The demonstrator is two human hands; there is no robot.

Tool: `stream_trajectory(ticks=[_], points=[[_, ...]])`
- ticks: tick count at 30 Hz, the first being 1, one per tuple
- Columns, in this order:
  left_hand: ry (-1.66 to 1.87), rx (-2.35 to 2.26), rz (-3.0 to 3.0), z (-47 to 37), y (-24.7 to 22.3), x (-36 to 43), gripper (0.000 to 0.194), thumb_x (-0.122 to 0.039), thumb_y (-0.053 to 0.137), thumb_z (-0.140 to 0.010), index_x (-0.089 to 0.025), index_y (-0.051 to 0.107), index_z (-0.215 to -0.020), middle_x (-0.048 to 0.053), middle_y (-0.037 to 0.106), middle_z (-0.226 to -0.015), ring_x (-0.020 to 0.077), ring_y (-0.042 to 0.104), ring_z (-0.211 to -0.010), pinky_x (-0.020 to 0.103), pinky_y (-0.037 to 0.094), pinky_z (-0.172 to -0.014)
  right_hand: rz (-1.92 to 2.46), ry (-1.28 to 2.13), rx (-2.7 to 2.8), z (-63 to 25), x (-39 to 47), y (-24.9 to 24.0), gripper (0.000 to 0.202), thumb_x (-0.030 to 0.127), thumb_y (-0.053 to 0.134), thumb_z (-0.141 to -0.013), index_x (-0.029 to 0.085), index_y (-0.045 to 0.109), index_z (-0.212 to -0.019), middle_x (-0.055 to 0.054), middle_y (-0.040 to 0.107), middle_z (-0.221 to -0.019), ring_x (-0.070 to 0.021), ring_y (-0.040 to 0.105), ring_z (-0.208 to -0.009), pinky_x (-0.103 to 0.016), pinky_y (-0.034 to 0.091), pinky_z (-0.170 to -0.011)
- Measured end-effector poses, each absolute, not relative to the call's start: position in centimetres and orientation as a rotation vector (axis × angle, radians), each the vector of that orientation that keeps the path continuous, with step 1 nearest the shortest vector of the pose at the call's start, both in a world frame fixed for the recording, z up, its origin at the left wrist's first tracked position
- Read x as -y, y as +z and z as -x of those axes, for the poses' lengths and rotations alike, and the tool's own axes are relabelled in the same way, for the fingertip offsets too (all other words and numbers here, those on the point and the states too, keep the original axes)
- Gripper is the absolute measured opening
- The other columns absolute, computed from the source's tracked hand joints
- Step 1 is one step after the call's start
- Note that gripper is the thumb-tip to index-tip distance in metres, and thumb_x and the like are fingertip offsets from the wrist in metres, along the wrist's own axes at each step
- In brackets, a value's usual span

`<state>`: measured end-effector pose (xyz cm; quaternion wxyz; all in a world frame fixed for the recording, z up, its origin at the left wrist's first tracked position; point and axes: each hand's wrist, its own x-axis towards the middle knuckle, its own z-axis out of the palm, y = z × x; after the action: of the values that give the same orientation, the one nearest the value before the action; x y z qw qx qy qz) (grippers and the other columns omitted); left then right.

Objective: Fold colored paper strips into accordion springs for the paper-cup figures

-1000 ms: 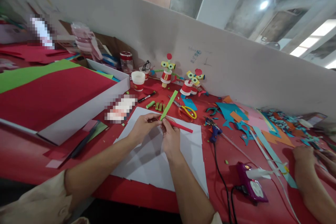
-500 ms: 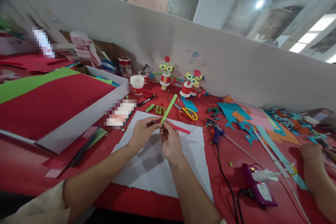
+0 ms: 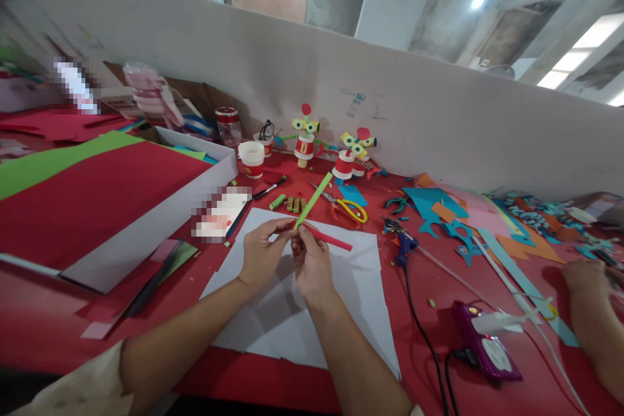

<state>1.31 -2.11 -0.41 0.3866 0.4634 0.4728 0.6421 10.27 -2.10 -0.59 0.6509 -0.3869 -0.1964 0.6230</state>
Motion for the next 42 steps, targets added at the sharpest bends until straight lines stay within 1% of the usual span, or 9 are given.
stream_trajectory(ticks=[4, 8, 12, 15, 22, 25, 34, 39, 42], points=[[1.602, -1.184, -1.112, -1.7, -0.2, 2.3, 0.018, -0.018, 0.07, -0.067, -0.023, 0.074, -0.084, 0.001, 0.071, -0.079, 0.0168, 0.061, -0.074, 0.028, 0.047, -0.076, 0.858, 1.408, 0.405, -10.2, 2.3, -0.5, 0.015, 0.024, 0.078, -0.06, 0.02, 0.07, -0.072, 0.002, 0.067, -0.068, -0.0086, 0.058, -0.061, -0.02, 0.047, -0.057], [1.568, -1.065, -0.99, -1.5, -0.1, 1.9, 0.018, -0.021, 0.072, -0.066, -0.02, 0.073, -0.084, 0.0, 0.07, -0.074, 0.0149, 0.059, -0.071, 0.027, 0.046, -0.073, 0.849, 1.429, 0.46, -10.1, 2.6, -0.4, 0.017, 0.026, 0.078, -0.062, 0.022, 0.071, -0.077, 0.003, 0.066, -0.069, -0.0075, 0.055, -0.061, -0.019, 0.043, -0.054], [1.546, -0.91, -0.769, -0.7, 0.0, 1.0, 0.022, -0.023, 0.075, -0.061, -0.019, 0.073, -0.082, -0.001, 0.066, -0.07, 0.0099, 0.052, -0.062, 0.024, 0.042, -0.062, 0.926, 1.38, 0.655, -9.9, 3.0, -0.5, 0.024, 0.036, 0.075, -0.067, 0.021, 0.072, -0.086, -0.001, 0.067, -0.078, -0.0102, 0.055, -0.063, -0.022, 0.042, -0.054], [1.563, -0.871, -0.69, -0.4, 0.3, 0.7, 0.024, -0.022, 0.077, -0.059, -0.018, 0.072, -0.082, -0.001, 0.065, -0.069, 0.0072, 0.048, -0.057, 0.023, 0.039, -0.057, 0.991, 1.288, 0.735, -9.9, 3.1, -0.6, 0.025, 0.042, 0.071, -0.071, 0.019, 0.071, -0.083, -0.003, 0.068, -0.079, -0.0117, 0.056, -0.063, -0.024, 0.041, -0.054], [1.541, -0.794, -0.596, -0.9, 0.8, 1.0, 0.023, -0.02, 0.075, -0.061, -0.016, 0.071, -0.084, -0.001, 0.064, -0.066, 0.0096, 0.058, -0.063, 0.025, 0.047, -0.069, 0.956, 1.327, 0.601, -9.7, 3.0, -0.2, 0.017, 0.036, 0.072, -0.069, 0.021, 0.072, -0.077, -0.001, 0.069, -0.076, -0.0112, 0.06, -0.063, -0.022, 0.042, -0.054], [1.519, -0.781, -0.519, -0.9, 0.9, 1.1, 0.023, -0.018, 0.076, -0.06, -0.015, 0.071, -0.083, -0.001, 0.064, -0.066, 0.0085, 0.058, -0.062, 0.022, 0.047, -0.065, 0.947, 1.349, 0.581, -9.6, 3.0, 0.0, 0.018, 0.035, 0.073, -0.068, 0.02, 0.072, -0.077, -0.002, 0.069, -0.079, -0.0114, 0.059, -0.064, -0.023, 0.043, -0.054], [1.492, -0.771, -0.39, -0.9, 1.2, 1.3, 0.022, -0.014, 0.073, -0.061, -0.015, 0.068, -0.082, -0.002, 0.064, -0.065, 0.0065, 0.058, -0.059, 0.018, 0.045, -0.057, 0.943, 1.341, 0.663, -9.2, 3.3, -0.4, 0.016, 0.037, 0.069, -0.073, 0.023, 0.073, -0.078, -0.002, 0.068, -0.081, -0.0132, 0.059, -0.07, -0.024, 0.046, -0.06], [1.478, -0.752, -0.356, -0.6, 1.0, 0.9, 0.022, -0.013, 0.074, -0.059, -0.014, 0.069, -0.081, -0.002, 0.064, -0.062, 0.0054, 0.057, -0.054, 0.016, 0.045, -0.053, 1.021, 1.199, 0.922, -9.8, 3.3, -0.9, 0.02, 0.041, 0.061, -0.08, 0.024, 0.072, -0.085, -0.001, 0.067, -0.08, -0.0138, 0.059, -0.07, -0.025, 0.046, -0.061], [1.48, -0.78, -0.379, 0.1, 0.9, 0.3, 0.018, -0.012, 0.075, -0.057, -0.012, 0.069, -0.075, -0.002, 0.062, -0.059, 0.0047, 0.055, -0.051, 0.016, 0.046, -0.053, 1.05, 1.055, 1.298, -11.4, 2.7, -0.5, 0.019, 0.035, 0.063, -0.079, 0.024, 0.072, -0.091, -0.003, 0.068, -0.091, -0.0165, 0.06, -0.076, -0.028, 0.048, -0.063]])
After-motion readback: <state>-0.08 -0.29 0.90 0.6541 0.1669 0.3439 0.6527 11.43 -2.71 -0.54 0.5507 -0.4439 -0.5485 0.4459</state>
